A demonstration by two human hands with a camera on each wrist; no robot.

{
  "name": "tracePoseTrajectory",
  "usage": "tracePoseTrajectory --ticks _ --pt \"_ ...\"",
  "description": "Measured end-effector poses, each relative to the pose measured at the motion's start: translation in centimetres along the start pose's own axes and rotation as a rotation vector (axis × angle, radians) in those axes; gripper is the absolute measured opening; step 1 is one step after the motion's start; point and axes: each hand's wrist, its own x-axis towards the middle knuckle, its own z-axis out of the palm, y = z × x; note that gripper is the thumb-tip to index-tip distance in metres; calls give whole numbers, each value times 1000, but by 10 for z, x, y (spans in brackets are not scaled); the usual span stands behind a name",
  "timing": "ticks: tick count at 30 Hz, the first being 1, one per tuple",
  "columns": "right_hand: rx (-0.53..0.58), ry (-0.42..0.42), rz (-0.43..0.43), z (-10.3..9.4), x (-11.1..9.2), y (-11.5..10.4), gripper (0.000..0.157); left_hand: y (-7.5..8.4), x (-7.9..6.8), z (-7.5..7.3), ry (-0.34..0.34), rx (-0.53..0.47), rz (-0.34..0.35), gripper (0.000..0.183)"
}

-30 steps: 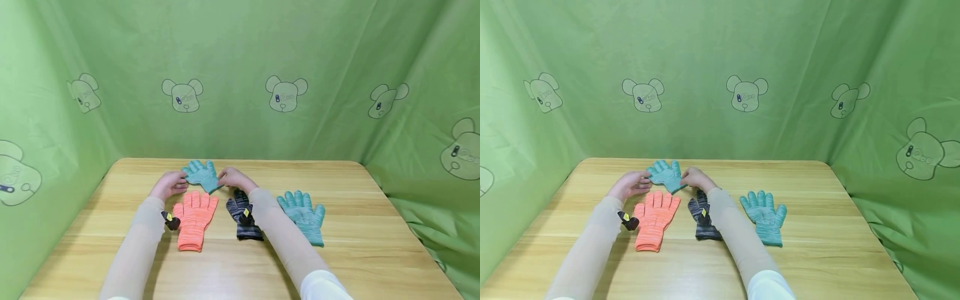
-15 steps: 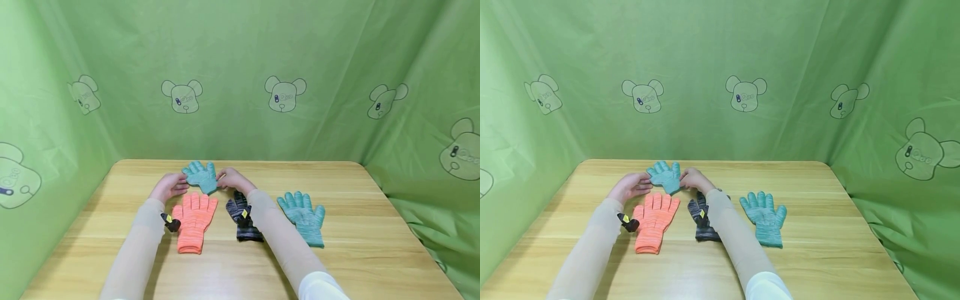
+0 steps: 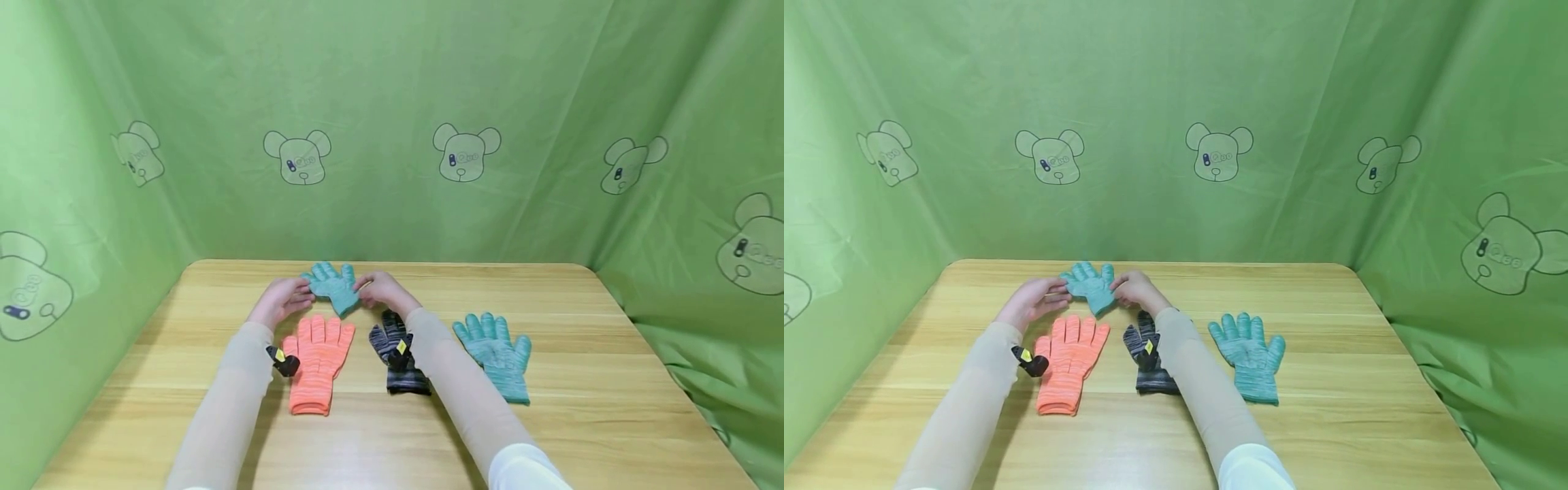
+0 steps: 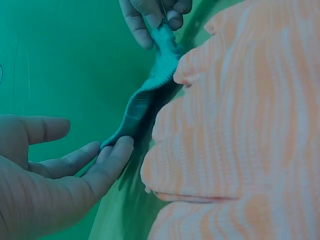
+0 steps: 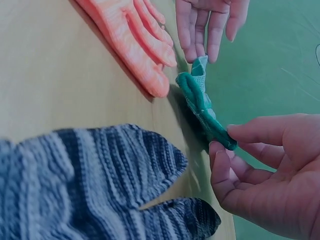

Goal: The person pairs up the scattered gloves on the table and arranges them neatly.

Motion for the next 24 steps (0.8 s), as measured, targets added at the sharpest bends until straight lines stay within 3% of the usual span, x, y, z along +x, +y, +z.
tracePoseTrajectory --ticks 12,24 --pt "100 -6 36 -14 -6 -8 33 3 -4 8 -14 -48 27 48" --pt "150 24 -1 -21 -12 -21 35 -1 -3 17 -47 -45 22 47"
